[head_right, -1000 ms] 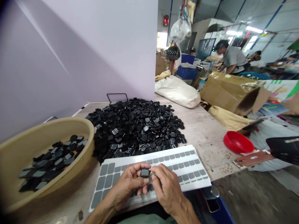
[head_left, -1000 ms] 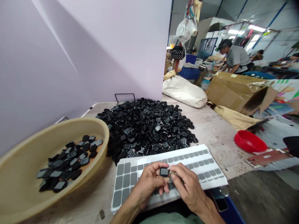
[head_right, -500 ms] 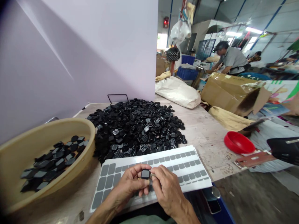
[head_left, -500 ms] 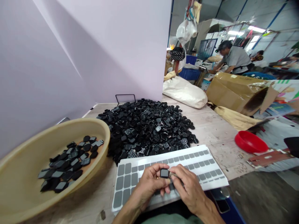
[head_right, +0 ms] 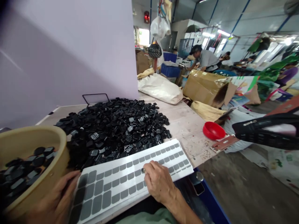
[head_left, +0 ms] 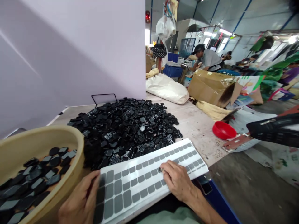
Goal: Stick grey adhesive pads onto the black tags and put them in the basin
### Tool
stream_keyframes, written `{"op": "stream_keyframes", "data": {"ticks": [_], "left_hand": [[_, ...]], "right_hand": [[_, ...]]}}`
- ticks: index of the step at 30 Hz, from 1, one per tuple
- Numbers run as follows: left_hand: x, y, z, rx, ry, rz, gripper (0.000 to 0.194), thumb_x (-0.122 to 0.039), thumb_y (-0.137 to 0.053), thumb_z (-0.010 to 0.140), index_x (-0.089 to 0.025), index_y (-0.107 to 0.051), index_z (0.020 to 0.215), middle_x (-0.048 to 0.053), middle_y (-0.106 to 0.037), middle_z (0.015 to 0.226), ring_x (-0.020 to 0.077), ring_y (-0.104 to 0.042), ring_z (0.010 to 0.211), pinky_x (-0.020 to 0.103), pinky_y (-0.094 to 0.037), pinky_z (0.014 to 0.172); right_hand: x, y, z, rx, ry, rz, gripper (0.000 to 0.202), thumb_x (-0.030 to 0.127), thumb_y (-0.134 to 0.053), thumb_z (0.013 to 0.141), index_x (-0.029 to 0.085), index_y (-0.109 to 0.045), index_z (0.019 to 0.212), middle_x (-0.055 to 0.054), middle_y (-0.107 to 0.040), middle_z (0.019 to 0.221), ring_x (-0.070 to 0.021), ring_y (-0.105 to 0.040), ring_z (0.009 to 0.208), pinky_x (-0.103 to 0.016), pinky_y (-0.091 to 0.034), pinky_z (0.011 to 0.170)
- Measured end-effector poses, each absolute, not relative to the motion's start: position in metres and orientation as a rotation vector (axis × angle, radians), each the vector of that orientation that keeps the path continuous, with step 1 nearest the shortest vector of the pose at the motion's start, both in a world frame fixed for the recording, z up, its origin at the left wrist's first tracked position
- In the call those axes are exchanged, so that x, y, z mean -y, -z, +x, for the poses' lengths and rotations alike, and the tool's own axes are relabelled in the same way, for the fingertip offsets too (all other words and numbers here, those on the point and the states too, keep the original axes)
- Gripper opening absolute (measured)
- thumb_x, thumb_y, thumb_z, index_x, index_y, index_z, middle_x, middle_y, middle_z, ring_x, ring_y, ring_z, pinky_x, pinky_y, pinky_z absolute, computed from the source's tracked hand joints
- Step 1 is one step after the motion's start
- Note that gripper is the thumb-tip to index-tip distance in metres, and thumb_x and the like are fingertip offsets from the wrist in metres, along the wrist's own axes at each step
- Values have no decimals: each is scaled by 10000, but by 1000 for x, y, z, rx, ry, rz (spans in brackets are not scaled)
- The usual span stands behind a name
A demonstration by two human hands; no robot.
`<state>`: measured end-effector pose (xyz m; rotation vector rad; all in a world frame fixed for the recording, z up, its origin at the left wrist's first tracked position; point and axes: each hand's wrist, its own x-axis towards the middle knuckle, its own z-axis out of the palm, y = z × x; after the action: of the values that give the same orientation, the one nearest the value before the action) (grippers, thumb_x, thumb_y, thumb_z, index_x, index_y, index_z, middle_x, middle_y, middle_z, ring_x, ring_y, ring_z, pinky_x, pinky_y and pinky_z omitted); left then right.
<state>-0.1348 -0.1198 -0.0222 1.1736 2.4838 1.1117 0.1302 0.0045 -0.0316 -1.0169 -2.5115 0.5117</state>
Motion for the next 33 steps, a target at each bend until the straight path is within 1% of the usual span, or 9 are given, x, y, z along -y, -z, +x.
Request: {"op": "stream_keyframes", "data": {"ticks": [2,4,9,14,19,23,25,28,33], "left_hand": [[132,32,-139,-2520,-1056,1113,375,-470,-435,861,-237,-591,1110,47,-617,1179,249,-582,1052,326,-414,930],[138,42,-133,-2510,-1033,912,392,-484,-410,867,-251,-571,1138,49,-607,1207,269,-548,1125,371,-396,965],[136,61,-114,-2538,-1204,656,452,-562,-437,765,-245,-635,1020,35,-677,1080,283,-589,1051,365,-451,866],[131,64,-103,-2366,-1178,727,450,-575,-458,785,-258,-635,1051,12,-691,1062,247,-623,976,292,-483,729],[128,59,-107,-2238,-1233,940,367,-488,-481,834,-214,-636,1024,36,-688,1027,220,-630,935,287,-479,791],[132,44,-109,-2167,-1344,1354,218,-302,-444,888,-197,-611,982,51,-642,1017,182,-595,965,271,-445,868],[133,32,-102,-1974,-1168,1608,208,-212,-397,910,-203,-586,997,42,-611,960,153,-583,897,242,-450,796],[128,19,-88,-1716,-774,1880,290,-114,-345,908,-224,-550,1081,28,-567,898,142,-556,799,232,-433,690],[115,15,-72,-1665,-299,2198,280,-112,-382,901,-252,-565,1060,17,-529,846,161,-524,695,261,-368,590]], "right_hand": [[-5,36,133,2509,-495,-1017,191,90,-397,861,182,-555,915,-26,-559,808,-157,-520,750,-265,-383,671],[-4,40,135,2492,-486,-1011,211,97,-393,863,179,-565,954,-35,-567,820,-167,-534,764,-272,-399,683],[-8,47,142,2425,-499,-1032,252,127,-368,890,192,-573,1022,-49,-602,881,-176,-573,782,-286,-435,719],[-19,48,152,2375,-488,-1197,233,204,-360,918,216,-567,1023,-53,-636,972,-201,-612,864,-312,-456,745],[-16,31,141,2376,-669,-1245,198,240,-366,922,226,-548,999,-33,-645,949,-190,-618,843,-308,-463,723],[-4,19,121,2563,-774,-1137,181,205,-353,934,230,-526,886,2,-605,860,-156,-573,740,-282,-428,668],[3,17,113,2667,-737,-1069,171,187,-362,930,223,-504,841,11,-578,817,-146,-548,698,-277,-398,644],[11,19,107,2806,-550,-1004,152,157,-391,908,213,-482,799,8,-553,796,-147,-527,675,-282,-343,605],[19,22,103,2860,-389,-920,131,112,-426,868,208,-474,793,3,-555,812,-152,-530,715,-291,-311,607]]}}
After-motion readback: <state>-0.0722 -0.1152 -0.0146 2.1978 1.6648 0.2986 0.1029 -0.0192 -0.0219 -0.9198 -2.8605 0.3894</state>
